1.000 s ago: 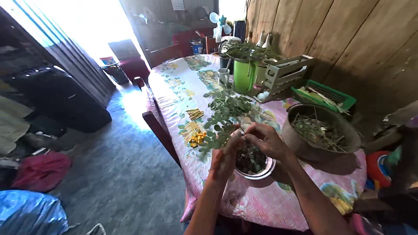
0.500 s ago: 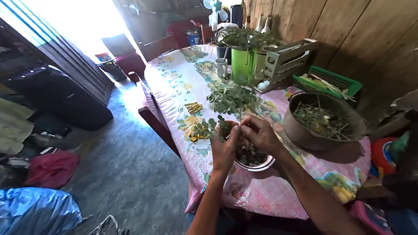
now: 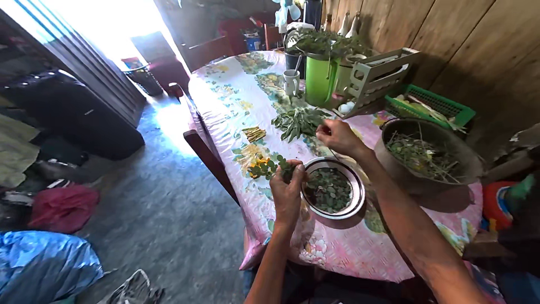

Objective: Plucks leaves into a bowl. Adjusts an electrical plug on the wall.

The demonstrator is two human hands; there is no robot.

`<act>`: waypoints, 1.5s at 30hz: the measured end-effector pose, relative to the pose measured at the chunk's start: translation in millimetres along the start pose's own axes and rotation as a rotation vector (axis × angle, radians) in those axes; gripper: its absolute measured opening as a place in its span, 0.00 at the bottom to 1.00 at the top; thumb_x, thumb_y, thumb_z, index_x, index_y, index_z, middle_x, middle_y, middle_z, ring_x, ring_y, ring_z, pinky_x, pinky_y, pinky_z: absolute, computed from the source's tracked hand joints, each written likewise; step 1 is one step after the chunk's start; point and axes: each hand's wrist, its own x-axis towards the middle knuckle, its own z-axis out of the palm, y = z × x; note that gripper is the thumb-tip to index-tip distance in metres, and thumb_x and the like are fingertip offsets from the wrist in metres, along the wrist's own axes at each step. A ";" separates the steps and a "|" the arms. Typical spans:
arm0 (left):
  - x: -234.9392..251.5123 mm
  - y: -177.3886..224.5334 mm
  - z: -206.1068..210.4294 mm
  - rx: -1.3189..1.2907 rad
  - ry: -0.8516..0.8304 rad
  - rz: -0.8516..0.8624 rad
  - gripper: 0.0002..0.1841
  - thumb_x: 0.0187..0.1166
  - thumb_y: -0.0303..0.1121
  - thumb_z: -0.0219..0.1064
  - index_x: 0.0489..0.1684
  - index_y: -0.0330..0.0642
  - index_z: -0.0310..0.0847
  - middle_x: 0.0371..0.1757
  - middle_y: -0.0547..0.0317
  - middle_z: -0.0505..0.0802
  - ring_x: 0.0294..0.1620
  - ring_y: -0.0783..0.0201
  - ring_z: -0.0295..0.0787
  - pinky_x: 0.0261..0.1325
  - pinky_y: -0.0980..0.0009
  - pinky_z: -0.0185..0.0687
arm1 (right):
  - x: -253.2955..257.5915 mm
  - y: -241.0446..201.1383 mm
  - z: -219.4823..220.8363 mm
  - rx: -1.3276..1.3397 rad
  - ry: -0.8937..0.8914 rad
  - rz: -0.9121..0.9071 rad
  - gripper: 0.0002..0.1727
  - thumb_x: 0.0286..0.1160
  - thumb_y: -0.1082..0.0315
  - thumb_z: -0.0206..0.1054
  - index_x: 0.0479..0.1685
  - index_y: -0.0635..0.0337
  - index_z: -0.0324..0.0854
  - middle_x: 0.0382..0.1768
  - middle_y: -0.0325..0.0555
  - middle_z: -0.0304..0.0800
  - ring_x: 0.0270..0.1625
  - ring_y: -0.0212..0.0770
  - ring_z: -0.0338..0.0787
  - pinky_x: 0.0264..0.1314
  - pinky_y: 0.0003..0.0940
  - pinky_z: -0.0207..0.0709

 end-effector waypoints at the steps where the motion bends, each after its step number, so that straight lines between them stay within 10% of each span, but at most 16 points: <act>1: -0.1 2.5 -2.5 -0.003 -0.004 0.010 0.06 0.81 0.23 0.65 0.48 0.31 0.84 0.34 0.49 0.92 0.31 0.59 0.92 0.43 0.62 0.94 | 12.5 7.2 3.8 -0.025 0.017 0.016 0.09 0.78 0.67 0.64 0.41 0.65 0.85 0.33 0.53 0.87 0.39 0.49 0.87 0.46 0.53 0.79; 13: 1.3 12.4 -16.1 -0.021 -0.051 0.078 0.08 0.77 0.23 0.70 0.50 0.35 0.87 0.45 0.52 0.94 0.37 0.62 0.92 0.45 0.65 0.93 | 49.4 56.1 25.9 -0.389 0.026 0.210 0.20 0.82 0.59 0.63 0.57 0.70 0.82 0.53 0.69 0.87 0.60 0.68 0.87 0.61 0.68 0.78; 17: 3.1 13.7 -12.3 -0.129 -0.069 0.060 0.08 0.76 0.23 0.71 0.50 0.39 0.88 0.45 0.53 0.94 0.36 0.63 0.92 0.45 0.66 0.92 | -42.4 -6.5 -0.1 0.057 0.052 -0.167 0.14 0.85 0.62 0.63 0.58 0.60 0.84 0.43 0.49 0.92 0.37 0.43 0.92 0.40 0.42 0.89; 21: -3.0 6.9 2.6 -0.206 -0.129 0.047 0.09 0.75 0.23 0.73 0.49 0.40 0.89 0.44 0.52 0.94 0.34 0.63 0.91 0.42 0.66 0.92 | -101.9 -39.0 2.5 0.361 -0.071 -0.314 0.12 0.84 0.64 0.63 0.55 0.60 0.86 0.42 0.39 0.92 0.36 0.32 0.92 0.37 0.30 0.91; 31: -8.8 2.0 11.2 -0.189 -0.235 0.091 0.08 0.74 0.22 0.74 0.47 0.40 0.91 0.47 0.54 0.93 0.38 0.65 0.91 0.45 0.67 0.93 | -110.4 -24.3 11.2 0.498 -0.117 -0.281 0.07 0.84 0.68 0.62 0.44 0.62 0.83 0.27 0.41 0.85 0.22 0.31 0.82 0.24 0.24 0.81; 37: -11.3 4.4 2.8 -0.144 -0.158 -0.116 0.32 0.69 0.25 0.77 0.78 0.44 0.77 0.54 0.49 0.92 0.43 0.59 0.93 0.50 0.62 0.93 | -113.6 -24.2 12.7 0.480 -0.011 -0.233 0.06 0.82 0.66 0.62 0.45 0.59 0.81 0.27 0.39 0.82 0.22 0.31 0.80 0.22 0.25 0.78; 45: -18.2 20.5 10.3 -0.297 -0.064 -0.264 0.19 0.69 0.26 0.75 0.58 0.34 0.78 0.41 0.49 0.92 0.37 0.61 0.93 0.47 0.64 0.92 | -111.6 -26.3 22.7 0.327 0.097 -0.225 0.05 0.82 0.66 0.64 0.46 0.58 0.81 0.30 0.37 0.83 0.25 0.27 0.81 0.25 0.22 0.79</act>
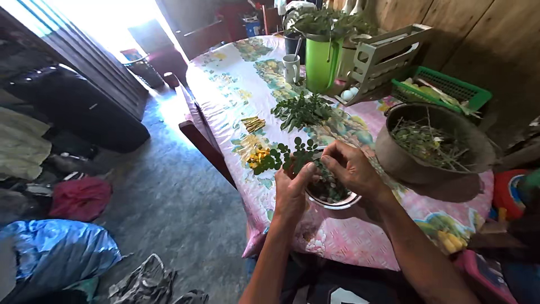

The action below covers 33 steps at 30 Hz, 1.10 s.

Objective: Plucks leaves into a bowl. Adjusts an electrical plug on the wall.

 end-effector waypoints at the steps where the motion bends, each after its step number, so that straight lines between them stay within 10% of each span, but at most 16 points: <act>1: 0.9 2.1 4.1 0.012 0.022 0.014 0.16 0.72 0.25 0.72 0.57 0.34 0.78 0.38 0.50 0.92 0.36 0.61 0.92 0.46 0.63 0.92 | -0.1 0.6 1.5 -0.010 0.008 -0.005 0.06 0.82 0.66 0.64 0.46 0.58 0.81 0.30 0.37 0.83 0.25 0.27 0.81 0.25 0.23 0.79; 12: 6.7 -4.4 8.7 0.111 0.047 0.161 0.10 0.78 0.20 0.67 0.53 0.36 0.84 0.40 0.52 0.90 0.35 0.63 0.89 0.45 0.63 0.92 | -1.4 6.8 6.0 -0.098 0.007 -0.092 0.06 0.79 0.66 0.66 0.46 0.58 0.85 0.35 0.37 0.86 0.30 0.27 0.86 0.33 0.25 0.86; 17: 3.2 -12.0 12.9 0.015 0.067 0.102 0.14 0.73 0.15 0.68 0.55 0.35 0.84 0.43 0.49 0.92 0.37 0.61 0.92 0.46 0.63 0.93 | -2.5 1.4 13.6 0.215 0.062 0.085 0.07 0.83 0.67 0.60 0.46 0.59 0.81 0.28 0.41 0.84 0.21 0.33 0.81 0.22 0.27 0.80; 28: 4.4 -10.2 11.5 0.130 0.058 0.107 0.17 0.72 0.29 0.74 0.58 0.38 0.83 0.49 0.50 0.92 0.42 0.60 0.92 0.46 0.62 0.92 | -1.8 8.8 18.8 0.510 0.037 0.253 0.08 0.86 0.66 0.58 0.48 0.60 0.81 0.25 0.45 0.80 0.19 0.33 0.77 0.22 0.27 0.77; 33: 10.2 -14.7 17.0 0.197 0.092 0.148 0.09 0.78 0.21 0.70 0.52 0.37 0.83 0.39 0.52 0.90 0.31 0.64 0.89 0.35 0.67 0.91 | -1.9 7.4 18.8 0.494 0.038 0.245 0.09 0.85 0.66 0.58 0.46 0.61 0.81 0.25 0.46 0.80 0.18 0.33 0.76 0.21 0.26 0.76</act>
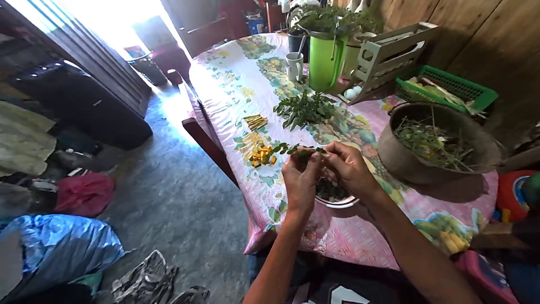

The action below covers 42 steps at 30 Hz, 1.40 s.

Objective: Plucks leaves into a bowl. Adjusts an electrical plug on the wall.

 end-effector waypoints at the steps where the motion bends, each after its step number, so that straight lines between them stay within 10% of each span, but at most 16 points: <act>1: 0.3 -1.0 -0.2 0.012 -0.004 0.008 0.09 0.79 0.21 0.68 0.53 0.37 0.82 0.39 0.53 0.90 0.31 0.64 0.89 0.36 0.67 0.91 | -0.3 -0.3 -0.3 -0.044 0.006 -0.018 0.08 0.85 0.66 0.58 0.46 0.60 0.81 0.25 0.45 0.80 0.18 0.33 0.77 0.21 0.26 0.76; 7: 0.2 4.1 -9.4 0.252 -0.079 0.069 0.10 0.76 0.22 0.68 0.53 0.36 0.83 0.42 0.54 0.92 0.37 0.64 0.92 0.43 0.66 0.93 | -0.7 -2.7 0.2 -0.530 0.047 -0.270 0.10 0.79 0.70 0.63 0.53 0.59 0.85 0.44 0.41 0.90 0.38 0.30 0.88 0.38 0.26 0.85; 14: 4.1 13.4 -18.2 0.384 -0.145 0.094 0.11 0.73 0.19 0.70 0.50 0.37 0.84 0.40 0.56 0.93 0.37 0.67 0.92 0.42 0.68 0.92 | 0.6 1.5 2.6 -0.643 0.045 -0.380 0.08 0.76 0.72 0.64 0.46 0.63 0.86 0.40 0.45 0.85 0.36 0.31 0.85 0.38 0.24 0.82; 25: 4.0 11.8 -7.9 0.364 -0.163 0.038 0.07 0.80 0.25 0.65 0.50 0.39 0.84 0.36 0.57 0.90 0.30 0.66 0.88 0.33 0.70 0.88 | -2.0 1.5 1.4 -0.260 0.074 -0.150 0.06 0.82 0.69 0.60 0.44 0.58 0.81 0.22 0.41 0.81 0.17 0.34 0.78 0.17 0.28 0.74; 42: 4.9 8.3 -11.9 0.119 -0.241 0.011 0.07 0.80 0.24 0.69 0.51 0.38 0.82 0.41 0.51 0.90 0.32 0.61 0.91 0.39 0.66 0.93 | -0.1 -6.0 -30.5 0.238 -0.072 -0.066 0.11 0.82 0.72 0.57 0.56 0.59 0.80 0.43 0.45 0.88 0.31 0.34 0.87 0.35 0.27 0.86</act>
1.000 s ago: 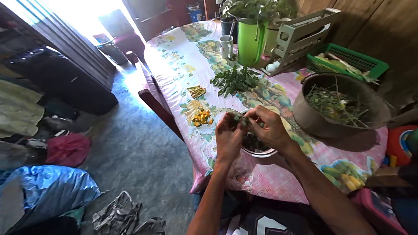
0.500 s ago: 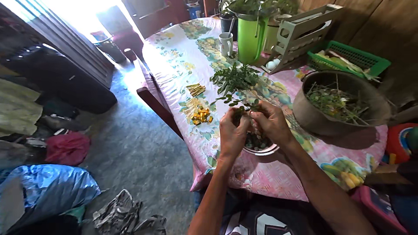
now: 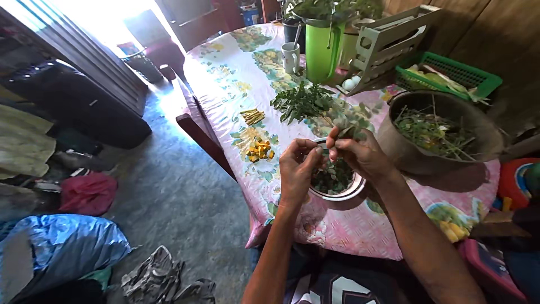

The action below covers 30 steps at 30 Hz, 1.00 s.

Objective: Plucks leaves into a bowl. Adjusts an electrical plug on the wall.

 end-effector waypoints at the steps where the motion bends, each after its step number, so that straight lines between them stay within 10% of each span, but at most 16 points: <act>1: -0.1 -0.4 -0.6 -0.005 0.004 0.005 0.06 0.80 0.25 0.70 0.50 0.38 0.83 0.40 0.51 0.90 0.31 0.62 0.90 0.37 0.67 0.93 | -0.5 -0.2 0.6 -0.034 -0.018 0.019 0.11 0.81 0.69 0.60 0.56 0.58 0.81 0.41 0.44 0.87 0.32 0.33 0.86 0.35 0.27 0.85; 30: -2.5 -9.3 -1.2 -0.005 0.064 -0.008 0.09 0.81 0.25 0.68 0.55 0.38 0.84 0.41 0.53 0.91 0.35 0.64 0.90 0.42 0.67 0.91 | -14.2 -9.3 -11.0 -0.659 -0.063 -0.120 0.09 0.75 0.72 0.71 0.51 0.59 0.85 0.29 0.39 0.85 0.25 0.30 0.81 0.24 0.20 0.77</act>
